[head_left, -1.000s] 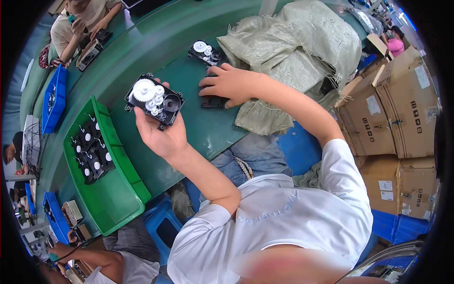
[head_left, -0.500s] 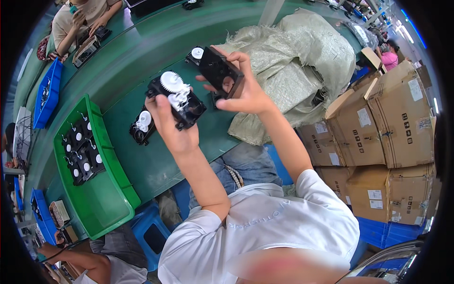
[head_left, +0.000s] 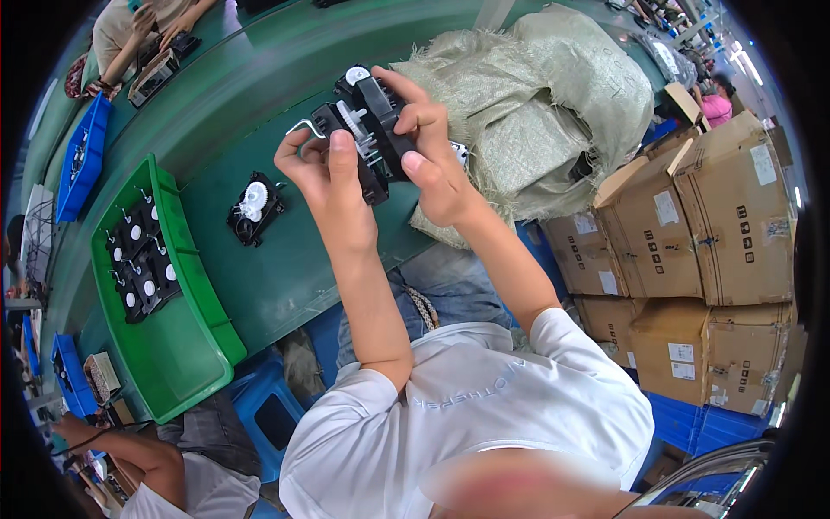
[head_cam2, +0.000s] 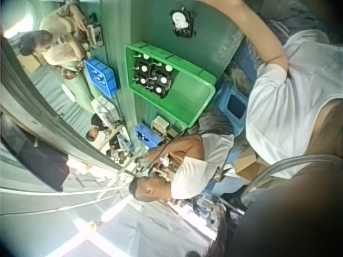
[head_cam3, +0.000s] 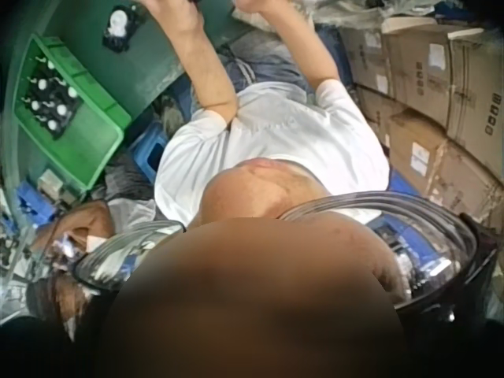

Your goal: Assemble small electronic components and place them into storage bins on a factory assembly line.

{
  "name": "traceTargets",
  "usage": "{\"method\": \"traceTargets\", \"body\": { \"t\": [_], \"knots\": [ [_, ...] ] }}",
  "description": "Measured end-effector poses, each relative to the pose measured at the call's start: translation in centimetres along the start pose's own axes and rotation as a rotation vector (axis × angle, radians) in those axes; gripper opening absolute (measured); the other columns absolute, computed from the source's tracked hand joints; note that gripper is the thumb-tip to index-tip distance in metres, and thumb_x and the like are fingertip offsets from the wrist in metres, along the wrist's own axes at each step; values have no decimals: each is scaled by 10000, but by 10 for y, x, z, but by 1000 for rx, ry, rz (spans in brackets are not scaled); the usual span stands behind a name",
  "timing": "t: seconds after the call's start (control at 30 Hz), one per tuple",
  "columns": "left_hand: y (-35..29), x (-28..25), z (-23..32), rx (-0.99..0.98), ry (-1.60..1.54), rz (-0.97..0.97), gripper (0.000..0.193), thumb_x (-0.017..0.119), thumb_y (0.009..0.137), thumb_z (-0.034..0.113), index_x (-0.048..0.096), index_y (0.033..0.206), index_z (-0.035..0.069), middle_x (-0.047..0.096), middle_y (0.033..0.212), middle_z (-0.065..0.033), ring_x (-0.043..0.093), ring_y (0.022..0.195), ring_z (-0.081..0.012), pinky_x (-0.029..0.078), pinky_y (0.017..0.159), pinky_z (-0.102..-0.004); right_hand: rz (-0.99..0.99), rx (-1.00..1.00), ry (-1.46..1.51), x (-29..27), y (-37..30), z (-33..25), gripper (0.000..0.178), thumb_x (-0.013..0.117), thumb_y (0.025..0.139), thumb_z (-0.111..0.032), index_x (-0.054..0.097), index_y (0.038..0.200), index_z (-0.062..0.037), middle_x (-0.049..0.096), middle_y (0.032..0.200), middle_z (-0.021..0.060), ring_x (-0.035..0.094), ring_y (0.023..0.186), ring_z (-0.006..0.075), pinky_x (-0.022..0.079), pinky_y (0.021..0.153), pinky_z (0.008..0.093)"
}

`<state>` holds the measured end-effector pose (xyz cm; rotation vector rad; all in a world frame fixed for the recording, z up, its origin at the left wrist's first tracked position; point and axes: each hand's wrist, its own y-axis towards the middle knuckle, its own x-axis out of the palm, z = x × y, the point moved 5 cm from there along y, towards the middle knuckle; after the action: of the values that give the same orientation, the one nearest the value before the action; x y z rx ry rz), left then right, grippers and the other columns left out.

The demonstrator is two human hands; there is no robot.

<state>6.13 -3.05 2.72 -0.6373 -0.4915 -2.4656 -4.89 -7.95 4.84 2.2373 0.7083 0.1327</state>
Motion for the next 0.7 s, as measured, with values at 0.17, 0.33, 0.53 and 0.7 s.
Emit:
{"method": "traceTargets", "body": {
  "t": [0.17,0.33,0.53,0.7],
  "knots": [
    [-2,4,1,-18,-7,-4,501,597,953,291,288,1290,87,419,1090,-137,427,988,-181,386,884,-321,3,-59,-14,2,0,1,293,438,867,-240,387,1089,-54,263,1525,203,433,1014,243,358,850,318],
    [-1,3,-3,-22,-14,0,505,599,952,296,285,1284,79,415,1090,-139,422,985,-180,388,872,-321,-8,-50,-11,1,0,-2,297,440,864,-243,390,1087,-54,271,1522,206,436,1028,248,363,851,322],
    [-1,3,-4,-3,25,-24,512,603,950,306,285,1271,66,409,1078,-133,414,975,-173,388,862,-320,-1,-28,-4,2,-1,0,290,428,859,-240,383,1086,-65,264,1528,213,430,1103,286,349,937,373],
    [-2,6,-3,0,14,-24,522,607,948,311,278,1268,62,404,1076,-131,411,970,-169,388,858,-318,20,-74,62,3,-4,3,284,418,856,-233,373,1090,-77,253,1534,223,410,1171,326,312,1011,429]
  ]
}}
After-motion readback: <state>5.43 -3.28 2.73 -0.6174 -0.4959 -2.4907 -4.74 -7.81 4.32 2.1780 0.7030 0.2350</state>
